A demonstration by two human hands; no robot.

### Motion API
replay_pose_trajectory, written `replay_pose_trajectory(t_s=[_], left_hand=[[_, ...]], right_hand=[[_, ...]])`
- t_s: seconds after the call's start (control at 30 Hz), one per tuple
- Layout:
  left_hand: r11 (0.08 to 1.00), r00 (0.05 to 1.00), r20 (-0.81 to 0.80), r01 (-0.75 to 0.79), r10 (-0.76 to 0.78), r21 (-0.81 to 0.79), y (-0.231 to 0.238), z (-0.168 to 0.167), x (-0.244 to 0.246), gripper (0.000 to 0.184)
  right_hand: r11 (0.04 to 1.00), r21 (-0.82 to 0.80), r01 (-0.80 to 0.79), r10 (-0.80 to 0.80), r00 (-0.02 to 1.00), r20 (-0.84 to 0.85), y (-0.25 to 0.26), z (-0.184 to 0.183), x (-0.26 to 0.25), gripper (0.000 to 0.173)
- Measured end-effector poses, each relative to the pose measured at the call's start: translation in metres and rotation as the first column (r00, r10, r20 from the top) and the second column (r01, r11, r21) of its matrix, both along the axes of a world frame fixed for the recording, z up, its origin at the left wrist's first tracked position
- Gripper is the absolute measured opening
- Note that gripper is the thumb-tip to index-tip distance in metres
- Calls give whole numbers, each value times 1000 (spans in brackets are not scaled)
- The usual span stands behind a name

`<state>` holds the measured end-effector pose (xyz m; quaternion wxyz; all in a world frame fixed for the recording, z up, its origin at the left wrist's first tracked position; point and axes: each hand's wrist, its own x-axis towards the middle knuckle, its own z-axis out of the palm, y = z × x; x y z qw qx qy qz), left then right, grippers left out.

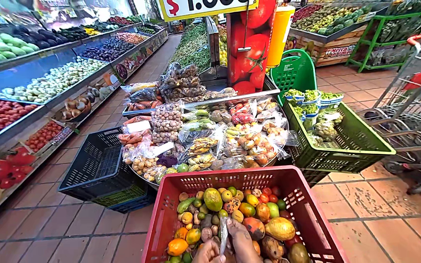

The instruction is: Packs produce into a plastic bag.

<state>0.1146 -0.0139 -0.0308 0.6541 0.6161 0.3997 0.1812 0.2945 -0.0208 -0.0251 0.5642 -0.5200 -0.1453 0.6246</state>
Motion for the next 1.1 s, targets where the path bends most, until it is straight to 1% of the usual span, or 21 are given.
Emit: replay_pose_trajectory(t_s=[0.07,0.17,0.27,0.33,0.37,0.4,0.43,0.47,0.5,0.53,0.57,0.63,0.67,0.73,0.8,0.83,0.9,0.97,1.03,1.07,1.1], left_hand=[[999,999,-44,-7,8,35,-1,1,1,23],[976,999,-44,23,-13,215,6,-3,-3,25],[941,999,50,-4,-14,338,16,8,2,28],[917,988,152,-73,14,393,22,33,9,27],[916,978,205,-113,35,384,25,49,11,29],[920,964,256,-156,63,360,29,67,12,30],[925,953,285,-195,100,327,37,84,14,31],[925,950,274,-234,151,301,48,102,17,31],[921,954,214,-266,209,284,62,119,23,29],[921,958,112,-284,263,267,78,135,32,28],[925,954,-20,-283,298,253,96,149,44,26],[940,926,-212,-266,311,216,130,164,72,26],[942,924,-224,-264,309,209,144,169,82,28],[919,930,-121,-309,346,245,168,181,86,33],[863,911,-12,-386,412,326,188,190,69,34],[829,896,-28,-397,443,394,191,190,52,32],[751,827,-204,-336,524,568,189,170,8,33],[692,686,-385,-241,617,680,187,124,-42,39],[748,558,-555,-198,617,633,180,75,-83,63],[802,527,-628,-202,573,562,173,55,-97,74],[845,506,-684,-213,525,491,165,40,-103,78]], right_hand=[[996,91,15,-10,999,-48,5,23,2,27],[962,256,90,-57,989,-136,17,74,16,21],[895,337,292,-209,942,-261,37,122,41,22],[856,385,344,-251,929,-272,49,132,56,26],[860,449,242,-189,969,-160,51,125,64,27],[868,496,32,-45,999,14,50,110,73,36],[854,473,-219,148,972,182,46,96,77,58],[801,391,-454,352,885,305,40,86,76,77],[720,327,-611,511,787,345,33,80,71,87],[678,307,-668,587,743,320,27,76,62,91],[705,316,-635,586,772,246,26,73,50,90],[864,328,-382,402,916,8,35,68,26,83],[919,310,-242,288,951,-110,45,67,20,81],[977,213,-20,80,957,-278,73,74,18,64],[981,151,119,-68,949,-306,107,89,33,45],[975,147,164,-117,952,-281,127,97,44,39],[959,190,210,-167,962,-217,174,98,74,39],[949,199,244,-220,966,-134,225,84,106,45],[961,86,261,-256,964,-64,270,63,132,51],[964,3,267,-267,963,-25,287,49,141,52],[963,-73,259,-258,966,23,298,34,147,53]])
